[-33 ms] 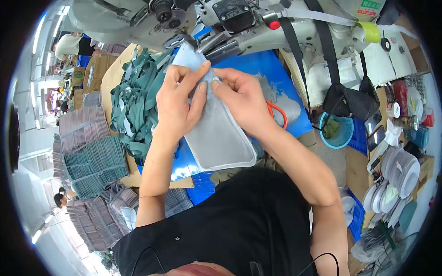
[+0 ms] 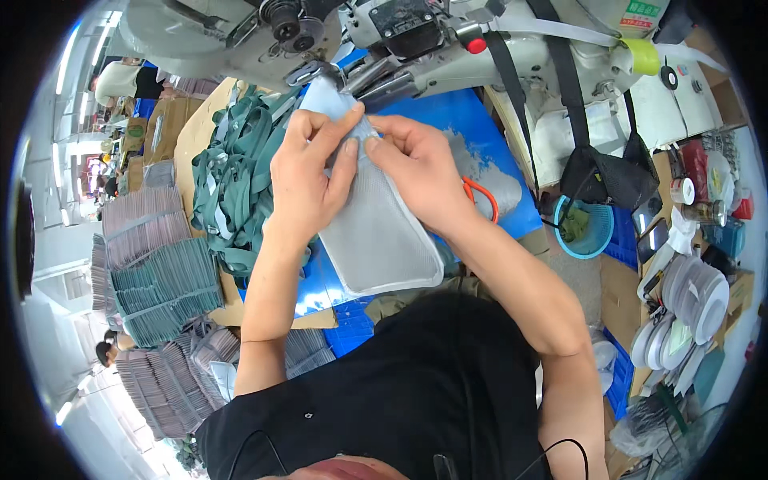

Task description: Sewing fabric pouches using an industrial sewing machine.

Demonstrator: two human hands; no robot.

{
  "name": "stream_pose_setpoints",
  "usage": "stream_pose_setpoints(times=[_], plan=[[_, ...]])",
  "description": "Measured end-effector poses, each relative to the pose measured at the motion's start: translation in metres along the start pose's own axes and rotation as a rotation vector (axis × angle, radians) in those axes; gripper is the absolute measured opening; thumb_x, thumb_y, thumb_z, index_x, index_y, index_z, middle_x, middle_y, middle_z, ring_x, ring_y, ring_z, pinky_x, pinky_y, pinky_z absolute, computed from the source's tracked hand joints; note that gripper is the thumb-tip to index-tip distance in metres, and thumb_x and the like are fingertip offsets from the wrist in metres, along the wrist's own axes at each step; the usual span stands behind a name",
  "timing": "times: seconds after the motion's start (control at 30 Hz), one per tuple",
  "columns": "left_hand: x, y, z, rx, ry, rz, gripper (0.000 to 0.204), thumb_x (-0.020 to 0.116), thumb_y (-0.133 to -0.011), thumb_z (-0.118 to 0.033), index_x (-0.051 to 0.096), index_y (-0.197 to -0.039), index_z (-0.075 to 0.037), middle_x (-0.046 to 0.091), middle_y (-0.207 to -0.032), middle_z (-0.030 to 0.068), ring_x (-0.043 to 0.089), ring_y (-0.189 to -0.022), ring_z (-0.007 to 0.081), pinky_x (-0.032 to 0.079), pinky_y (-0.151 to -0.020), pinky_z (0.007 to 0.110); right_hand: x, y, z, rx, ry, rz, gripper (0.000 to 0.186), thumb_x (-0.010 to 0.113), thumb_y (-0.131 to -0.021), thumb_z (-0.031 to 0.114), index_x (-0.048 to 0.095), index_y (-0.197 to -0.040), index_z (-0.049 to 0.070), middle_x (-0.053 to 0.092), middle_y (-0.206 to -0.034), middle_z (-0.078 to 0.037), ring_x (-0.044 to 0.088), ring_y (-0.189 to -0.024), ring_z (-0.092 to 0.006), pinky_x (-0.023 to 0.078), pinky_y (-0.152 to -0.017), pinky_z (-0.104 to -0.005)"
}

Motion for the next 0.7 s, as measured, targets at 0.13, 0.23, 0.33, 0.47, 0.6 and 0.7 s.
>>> stream_pose_setpoints(times=[0.13, 0.23, 0.33, 0.47, 0.6, 0.7], plan=[[0.000, -0.005, 0.019, -0.040, 0.075, -0.013, 0.034, 0.072, -0.088, -0.014, 0.075, -0.122, -0.013, 0.058, -0.092, 0.0089, 0.062, -0.076, 0.0254, 0.052, -0.066, 0.038, 0.007, -0.022, 0.005, 0.019, -0.101, -0.008, 0.030, 0.060, -0.101, 0.008, 0.064, -0.128, -0.006, 0.072, -0.101, -0.006, 0.067, -0.086, -0.0068, 0.055, -0.076, -0.0253], [0.000, 0.018, 0.038, -0.048, 0.134, -0.098, 0.036, 0.073, -0.087, -0.009, 0.074, -0.123, -0.010, 0.063, -0.108, 0.0128, 0.066, -0.098, 0.0280, 0.053, -0.080, 0.036, 0.007, -0.030, 0.002, 0.019, -0.088, -0.015, 0.028, 0.062, -0.101, 0.010, 0.065, -0.123, -0.007, 0.072, -0.100, -0.006, 0.067, -0.085, -0.0082, 0.054, -0.074, -0.0244], [-0.002, 0.068, 0.068, -0.288, 0.061, -0.407, 0.049, 0.071, -0.089, -0.005, 0.064, -0.137, -0.009, 0.049, -0.148, 0.0214, 0.048, -0.139, 0.0336, 0.041, -0.111, 0.039, 0.003, -0.034, -0.003, 0.014, -0.050, -0.046, 0.027, 0.066, -0.099, 0.014, 0.067, -0.119, -0.005, 0.072, -0.099, -0.005, 0.066, -0.086, -0.0082, 0.054, -0.075, -0.0252], [0.045, 0.142, 0.098, -0.967, 1.018, -0.400, 0.060, 0.065, -0.096, -0.008, 0.046, -0.154, -0.006, 0.055, -0.145, 0.0140, 0.052, -0.134, 0.0219, 0.043, -0.110, 0.036, -0.005, -0.029, 0.001, -0.038, 0.175, -0.084, 0.028, 0.068, -0.100, 0.022, 0.070, -0.117, 0.000, 0.070, -0.095, -0.002, 0.064, -0.085, -0.0083, 0.054, -0.077, -0.0274], [0.032, 0.159, 0.093, -0.796, 1.227, -0.442, 0.065, 0.064, -0.098, -0.005, 0.039, -0.159, -0.008, 0.063, -0.139, 0.0111, 0.059, -0.125, 0.0171, 0.045, -0.108, 0.032, -0.028, -0.017, 0.037, -0.294, 0.307, -0.147, 0.040, 0.059, -0.107, 0.037, 0.070, -0.117, -0.001, 0.062, -0.083, 0.000, 0.061, -0.081, -0.0099, 0.054, -0.077, -0.0283], [0.015, 0.156, 0.093, -0.750, 1.184, -0.465, 0.063, 0.065, -0.098, -0.006, 0.042, -0.157, -0.008, 0.059, -0.144, 0.0111, 0.055, -0.130, 0.0180, 0.041, -0.111, 0.032, -0.059, -0.025, 0.059, -0.424, 0.082, -0.254, 0.042, 0.054, -0.109, 0.039, 0.068, -0.108, -0.001, 0.059, -0.078, -0.001, 0.060, -0.077, -0.0121, 0.053, -0.072, -0.0287]])
Point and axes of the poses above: each hand's wrist, its own y-axis away from the middle knuckle, its own x-axis out of the palm, z = x × y, the point moved 5 cm from there along -y, towards the middle knuckle
